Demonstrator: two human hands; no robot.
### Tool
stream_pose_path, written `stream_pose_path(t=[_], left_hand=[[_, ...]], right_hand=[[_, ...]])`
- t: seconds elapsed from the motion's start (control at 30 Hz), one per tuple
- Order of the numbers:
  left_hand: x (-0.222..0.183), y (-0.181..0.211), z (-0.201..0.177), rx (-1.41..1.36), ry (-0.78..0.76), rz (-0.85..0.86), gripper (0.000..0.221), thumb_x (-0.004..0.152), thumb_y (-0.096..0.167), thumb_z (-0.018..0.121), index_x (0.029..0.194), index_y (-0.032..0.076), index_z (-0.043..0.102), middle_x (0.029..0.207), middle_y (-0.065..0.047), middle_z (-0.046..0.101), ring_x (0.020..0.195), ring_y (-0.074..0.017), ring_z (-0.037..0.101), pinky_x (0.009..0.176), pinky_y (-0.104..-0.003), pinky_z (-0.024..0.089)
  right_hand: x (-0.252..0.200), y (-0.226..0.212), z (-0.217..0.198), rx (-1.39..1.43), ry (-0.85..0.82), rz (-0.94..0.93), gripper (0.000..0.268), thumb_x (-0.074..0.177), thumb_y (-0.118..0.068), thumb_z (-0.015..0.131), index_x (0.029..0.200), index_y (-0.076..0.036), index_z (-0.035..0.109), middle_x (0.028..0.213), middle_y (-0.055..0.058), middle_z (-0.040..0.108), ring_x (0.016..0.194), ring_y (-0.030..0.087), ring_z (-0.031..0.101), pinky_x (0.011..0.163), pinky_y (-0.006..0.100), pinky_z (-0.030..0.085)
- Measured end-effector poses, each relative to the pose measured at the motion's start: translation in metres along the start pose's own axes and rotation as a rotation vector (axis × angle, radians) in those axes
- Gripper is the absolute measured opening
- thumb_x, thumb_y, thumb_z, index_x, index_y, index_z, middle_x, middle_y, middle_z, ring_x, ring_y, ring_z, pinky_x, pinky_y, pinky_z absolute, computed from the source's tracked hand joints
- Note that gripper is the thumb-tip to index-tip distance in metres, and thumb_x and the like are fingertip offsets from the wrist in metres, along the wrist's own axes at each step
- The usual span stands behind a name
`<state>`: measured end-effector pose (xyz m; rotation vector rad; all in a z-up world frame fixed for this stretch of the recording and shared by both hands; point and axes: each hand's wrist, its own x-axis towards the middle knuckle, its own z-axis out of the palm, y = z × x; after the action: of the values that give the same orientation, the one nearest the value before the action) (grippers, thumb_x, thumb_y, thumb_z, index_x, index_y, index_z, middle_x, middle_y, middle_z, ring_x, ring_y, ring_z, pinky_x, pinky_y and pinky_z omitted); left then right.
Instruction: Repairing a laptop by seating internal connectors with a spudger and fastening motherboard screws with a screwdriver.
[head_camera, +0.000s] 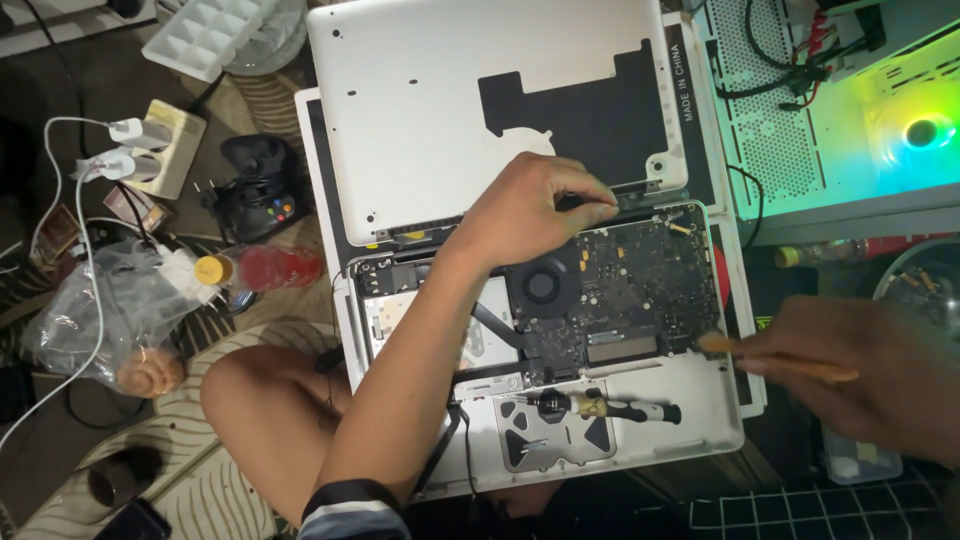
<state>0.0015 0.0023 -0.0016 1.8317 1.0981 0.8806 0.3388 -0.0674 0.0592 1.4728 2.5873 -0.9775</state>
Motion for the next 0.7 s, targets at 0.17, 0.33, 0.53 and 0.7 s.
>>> stream_pose_path(t=[0.17,0.33,0.53,0.7], left_hand=[[0.0,0.001,0.001,-0.039,0.004,-0.022,0.009,0.085,0.013,0.076,0.091,0.009,0.082,0.082,-0.001,0.078,0.054,-0.0113,0.055,0.053,-0.025,0.046],[0.001,0.0,0.0,-0.028,-0.015,-0.056,0.01,0.086,0.016,0.076,0.092,0.011,0.082,0.082,0.001,0.078,0.055,-0.0113,0.055,0.053,-0.026,0.046],[0.0,-0.003,0.001,-0.09,-0.016,-0.058,0.01,0.085,0.013,0.076,0.092,0.01,0.081,0.081,0.001,0.076,0.055,-0.0107,0.055,0.053,-0.024,0.046],[-0.001,-0.005,0.002,-0.094,-0.011,-0.022,0.009,0.085,0.012,0.077,0.093,0.009,0.081,0.08,0.0,0.075,0.056,-0.0117,0.055,0.054,-0.025,0.046]], right_hand=[[0.005,-0.006,-0.003,0.027,-0.028,-0.106,0.03,0.069,-0.013,0.079,0.096,-0.024,0.082,0.062,-0.006,0.076,0.039,0.013,0.066,0.04,0.032,0.05],[0.002,0.0,-0.002,-0.068,-0.046,0.019,0.011,0.072,-0.023,0.079,0.083,-0.026,0.081,0.062,-0.009,0.08,0.039,0.012,0.069,0.041,0.031,0.053],[0.008,-0.016,-0.008,-0.061,-0.002,0.036,0.024,0.074,-0.019,0.077,0.095,-0.029,0.083,0.068,-0.01,0.083,0.038,0.012,0.063,0.039,0.03,0.05],[0.012,-0.019,-0.005,-0.102,0.089,0.11,0.021,0.079,-0.02,0.075,0.1,-0.02,0.08,0.074,-0.003,0.077,0.049,0.016,0.066,0.047,0.032,0.052]])
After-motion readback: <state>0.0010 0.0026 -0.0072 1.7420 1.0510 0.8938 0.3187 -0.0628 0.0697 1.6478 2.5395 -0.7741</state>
